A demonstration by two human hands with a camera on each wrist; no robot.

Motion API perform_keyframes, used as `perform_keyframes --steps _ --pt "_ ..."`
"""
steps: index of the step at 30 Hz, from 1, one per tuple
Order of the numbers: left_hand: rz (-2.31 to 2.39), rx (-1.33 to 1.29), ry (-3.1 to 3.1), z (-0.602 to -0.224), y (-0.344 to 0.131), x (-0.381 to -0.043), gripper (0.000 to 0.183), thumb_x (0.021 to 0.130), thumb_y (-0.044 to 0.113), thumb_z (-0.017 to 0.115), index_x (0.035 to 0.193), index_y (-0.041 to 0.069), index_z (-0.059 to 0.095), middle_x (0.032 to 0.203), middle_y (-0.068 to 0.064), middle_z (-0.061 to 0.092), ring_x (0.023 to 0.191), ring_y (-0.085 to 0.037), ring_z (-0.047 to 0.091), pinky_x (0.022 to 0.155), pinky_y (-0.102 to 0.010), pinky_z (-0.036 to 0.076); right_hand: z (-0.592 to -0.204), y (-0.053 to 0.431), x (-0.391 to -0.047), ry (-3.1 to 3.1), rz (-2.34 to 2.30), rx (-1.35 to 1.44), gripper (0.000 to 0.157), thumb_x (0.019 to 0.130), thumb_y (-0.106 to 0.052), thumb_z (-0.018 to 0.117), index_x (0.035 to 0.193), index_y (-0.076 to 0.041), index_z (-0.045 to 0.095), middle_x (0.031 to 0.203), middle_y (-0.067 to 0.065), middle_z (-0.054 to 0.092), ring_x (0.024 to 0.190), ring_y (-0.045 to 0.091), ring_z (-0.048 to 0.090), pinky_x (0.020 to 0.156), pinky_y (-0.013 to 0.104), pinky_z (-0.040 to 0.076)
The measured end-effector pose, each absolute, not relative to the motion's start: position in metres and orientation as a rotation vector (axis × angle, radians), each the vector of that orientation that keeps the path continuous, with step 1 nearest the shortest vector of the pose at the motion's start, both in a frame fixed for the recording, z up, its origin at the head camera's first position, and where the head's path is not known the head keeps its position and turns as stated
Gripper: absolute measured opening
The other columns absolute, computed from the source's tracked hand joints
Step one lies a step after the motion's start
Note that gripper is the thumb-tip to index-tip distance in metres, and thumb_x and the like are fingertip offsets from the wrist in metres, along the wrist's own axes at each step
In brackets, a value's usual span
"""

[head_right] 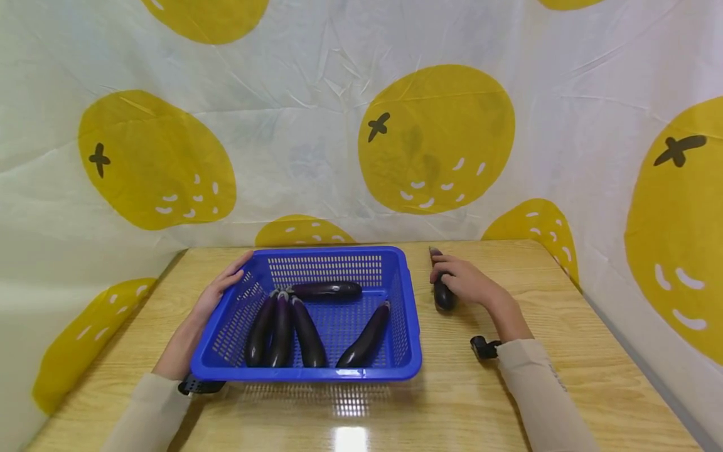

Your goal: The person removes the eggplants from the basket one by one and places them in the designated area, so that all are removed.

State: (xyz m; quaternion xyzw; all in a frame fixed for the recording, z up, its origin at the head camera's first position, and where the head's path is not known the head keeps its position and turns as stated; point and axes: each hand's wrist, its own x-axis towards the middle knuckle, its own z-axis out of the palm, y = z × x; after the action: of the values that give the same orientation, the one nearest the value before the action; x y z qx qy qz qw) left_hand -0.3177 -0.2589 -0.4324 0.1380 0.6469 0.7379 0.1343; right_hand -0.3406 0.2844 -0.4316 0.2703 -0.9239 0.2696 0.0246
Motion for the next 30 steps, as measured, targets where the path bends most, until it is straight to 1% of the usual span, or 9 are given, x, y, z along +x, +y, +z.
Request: perform_keyframes --steps 3,5,6,9,13,17,24,27,30 --pt "2.127 0.393 1.889 -0.432 -0.259 -0.318 0.056 0.115 0.03 0.03 0.168 0.025 0.012 0.176 -0.005 0.008 0.145 -0.016 0.037 0.105 -0.021 0.047 -0.431 0.284 -0.341 -2.875 0.854 0.828 0.02 0.1 -0.007 0.054 0.097 -0.012 0.073 0.153 0.031 0.048 0.145 0.053 0.039 0.114 0.069 0.032" --pt "2.125 0.393 1.899 -0.432 -0.259 -0.318 0.056 0.115 0.03 0.029 0.168 0.025 0.012 0.176 -0.007 0.008 0.143 -0.014 0.04 0.104 -0.02 0.047 -0.432 0.284 -0.342 -2.877 0.828 0.838 0.015 0.099 -0.009 0.057 0.101 -0.009 0.071 0.153 0.032 0.047 0.144 0.053 0.039 0.114 0.069 0.032" --pt "2.125 0.393 1.899 -0.431 -0.259 -0.318 0.056 0.115 0.03 0.029 0.168 0.024 0.012 0.175 -0.007 0.009 0.142 -0.013 0.042 0.104 -0.02 0.048 -0.433 0.284 -0.342 -2.878 0.82 0.839 0.014 0.099 -0.009 0.057 0.104 -0.008 0.071 0.154 0.032 0.046 0.144 0.054 0.038 0.114 0.069 0.032" --pt "2.128 0.391 1.895 -0.431 -0.26 -0.318 0.056 0.115 0.03 0.028 0.168 0.024 0.012 0.175 -0.008 0.009 0.14 -0.011 0.045 0.104 -0.021 0.048 -0.436 0.285 -0.342 -2.886 0.801 0.823 0.022 0.101 -0.01 0.056 0.116 -0.001 0.068 0.156 0.034 0.042 0.144 0.055 0.037 0.115 0.068 0.032" --pt "2.117 0.366 1.907 -0.431 -0.259 -0.318 0.055 0.115 0.03 0.029 0.168 0.026 0.013 0.175 -0.006 0.01 0.143 -0.016 0.039 0.103 -0.021 0.047 -0.439 0.287 -0.34 -2.906 0.826 0.804 0.032 0.103 -0.012 0.054 0.13 0.003 0.063 0.159 0.036 0.036 0.146 0.057 0.033 0.115 0.07 0.029" --pt "2.109 0.352 1.911 -0.431 -0.259 -0.318 0.055 0.115 0.03 0.029 0.168 0.028 0.014 0.175 -0.005 0.01 0.145 -0.02 0.035 0.103 -0.022 0.047 -0.44 0.289 -0.338 -2.905 0.883 0.802 0.036 0.104 -0.012 0.053 0.135 0.004 0.06 0.16 0.036 0.033 0.147 0.057 0.03 0.116 0.071 0.026" --pt "2.116 0.381 1.901 -0.43 -0.259 -0.318 0.056 0.115 0.03 0.029 0.168 0.024 0.012 0.175 -0.009 0.01 0.14 -0.012 0.045 0.104 -0.022 0.048 -0.441 0.29 -0.34 -2.897 0.939 0.783 0.04 0.104 -0.012 0.055 0.141 0.003 0.056 0.161 0.035 0.032 0.148 0.056 0.029 0.118 0.07 0.024" --pt "2.124 0.391 1.889 -0.429 -0.259 -0.318 0.056 0.115 0.03 0.029 0.168 0.023 0.012 0.175 -0.009 0.01 0.14 -0.012 0.046 0.105 -0.022 0.048 -0.44 0.288 -0.34 -2.898 0.935 0.773 0.044 0.104 -0.014 0.057 0.143 0.003 0.054 0.161 0.037 0.031 0.148 0.057 0.029 0.118 0.071 0.024" --pt "2.126 0.397 1.887 -0.43 -0.259 -0.318 0.056 0.115 0.028 0.028 0.168 0.023 0.012 0.175 -0.01 0.01 0.14 -0.013 0.045 0.105 -0.023 0.048 -0.44 0.284 -0.339 -2.92 0.89 0.747 0.049 0.105 -0.02 0.058 0.147 0.003 0.052 0.16 0.039 0.03 0.147 0.059 0.028 0.117 0.072 0.024"
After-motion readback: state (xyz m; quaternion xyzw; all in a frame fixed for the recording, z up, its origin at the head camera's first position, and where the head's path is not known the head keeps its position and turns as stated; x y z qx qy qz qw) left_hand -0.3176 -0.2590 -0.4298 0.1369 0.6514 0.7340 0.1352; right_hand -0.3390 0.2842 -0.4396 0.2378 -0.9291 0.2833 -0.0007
